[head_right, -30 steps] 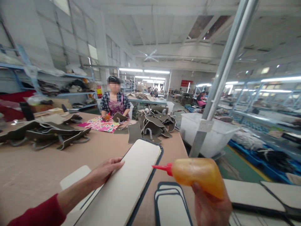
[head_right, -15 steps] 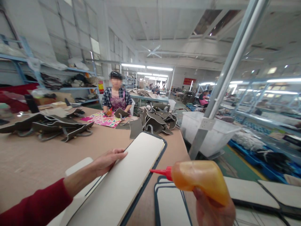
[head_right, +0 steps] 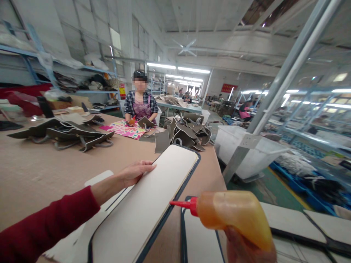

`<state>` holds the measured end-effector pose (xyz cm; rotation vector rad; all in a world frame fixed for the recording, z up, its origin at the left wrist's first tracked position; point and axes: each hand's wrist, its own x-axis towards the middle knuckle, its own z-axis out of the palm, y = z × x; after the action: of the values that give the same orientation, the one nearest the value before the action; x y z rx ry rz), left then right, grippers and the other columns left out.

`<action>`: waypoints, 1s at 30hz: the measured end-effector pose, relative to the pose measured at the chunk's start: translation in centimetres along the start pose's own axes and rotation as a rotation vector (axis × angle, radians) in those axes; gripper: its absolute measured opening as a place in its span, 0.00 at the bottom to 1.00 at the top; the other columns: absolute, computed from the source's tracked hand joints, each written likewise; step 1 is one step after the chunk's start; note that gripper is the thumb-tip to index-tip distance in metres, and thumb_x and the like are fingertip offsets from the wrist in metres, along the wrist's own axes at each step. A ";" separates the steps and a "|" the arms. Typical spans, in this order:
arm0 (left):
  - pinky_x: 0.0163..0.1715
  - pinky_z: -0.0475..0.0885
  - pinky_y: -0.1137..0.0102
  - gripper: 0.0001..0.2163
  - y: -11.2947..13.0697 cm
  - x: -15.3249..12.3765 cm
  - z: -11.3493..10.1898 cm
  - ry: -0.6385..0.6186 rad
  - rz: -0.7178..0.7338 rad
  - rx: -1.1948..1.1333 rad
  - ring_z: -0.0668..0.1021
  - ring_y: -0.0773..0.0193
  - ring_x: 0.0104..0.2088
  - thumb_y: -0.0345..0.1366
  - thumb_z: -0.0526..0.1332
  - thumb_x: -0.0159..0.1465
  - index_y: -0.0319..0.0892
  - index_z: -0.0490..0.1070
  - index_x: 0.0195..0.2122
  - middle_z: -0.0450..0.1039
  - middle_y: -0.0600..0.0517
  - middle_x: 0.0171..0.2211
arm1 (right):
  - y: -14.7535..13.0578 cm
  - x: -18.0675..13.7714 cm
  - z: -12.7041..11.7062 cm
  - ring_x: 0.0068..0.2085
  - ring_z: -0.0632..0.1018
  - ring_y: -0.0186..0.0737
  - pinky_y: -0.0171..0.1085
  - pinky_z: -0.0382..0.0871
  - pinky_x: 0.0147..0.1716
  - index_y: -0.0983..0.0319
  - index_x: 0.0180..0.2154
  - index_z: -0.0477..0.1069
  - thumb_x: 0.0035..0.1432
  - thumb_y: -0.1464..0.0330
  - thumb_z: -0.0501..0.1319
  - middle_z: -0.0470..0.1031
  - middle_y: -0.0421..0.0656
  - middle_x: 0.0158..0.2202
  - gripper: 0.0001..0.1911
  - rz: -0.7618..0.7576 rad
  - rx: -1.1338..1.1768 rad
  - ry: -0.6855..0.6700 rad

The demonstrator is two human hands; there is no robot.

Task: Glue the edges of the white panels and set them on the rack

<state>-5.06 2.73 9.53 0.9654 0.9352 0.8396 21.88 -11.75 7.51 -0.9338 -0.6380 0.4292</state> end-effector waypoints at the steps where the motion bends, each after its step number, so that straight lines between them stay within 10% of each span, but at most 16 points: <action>1: 0.25 0.71 0.71 0.11 0.0 0.2 0.0 -0.004 0.000 -0.006 0.76 0.64 0.22 0.36 0.69 0.48 0.36 0.72 0.30 0.77 0.48 0.23 | 0.6 -0.1 -0.5 0.28 0.76 0.42 0.37 0.75 0.26 0.61 0.32 0.72 0.28 0.68 0.74 0.76 0.42 0.30 0.23 0.000 -0.026 -0.013; 17: 0.26 0.71 0.70 0.07 0.3 2.5 -0.9 0.057 -0.015 -0.059 0.75 0.65 0.21 0.32 0.67 0.51 0.35 0.71 0.26 0.74 0.50 0.20 | 3.1 -1.4 -3.1 0.38 0.76 0.57 0.47 0.76 0.28 0.58 0.38 0.71 0.30 0.66 0.74 0.75 0.48 0.37 0.28 0.066 -0.181 -0.080; 30: 0.26 0.71 0.68 0.02 0.4 3.7 -1.6 0.116 -0.010 -0.111 0.74 0.64 0.20 0.27 0.64 0.54 0.34 0.72 0.25 0.73 0.50 0.18 | 3.3 -3.6 -3.3 0.31 0.77 0.49 0.42 0.75 0.25 0.58 0.41 0.69 0.36 0.65 0.73 0.75 0.45 0.35 0.27 0.099 -0.264 -0.098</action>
<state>-5.28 6.69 8.47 0.8221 0.9815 0.9373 21.22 -14.11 2.15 -1.2043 -0.7520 0.4894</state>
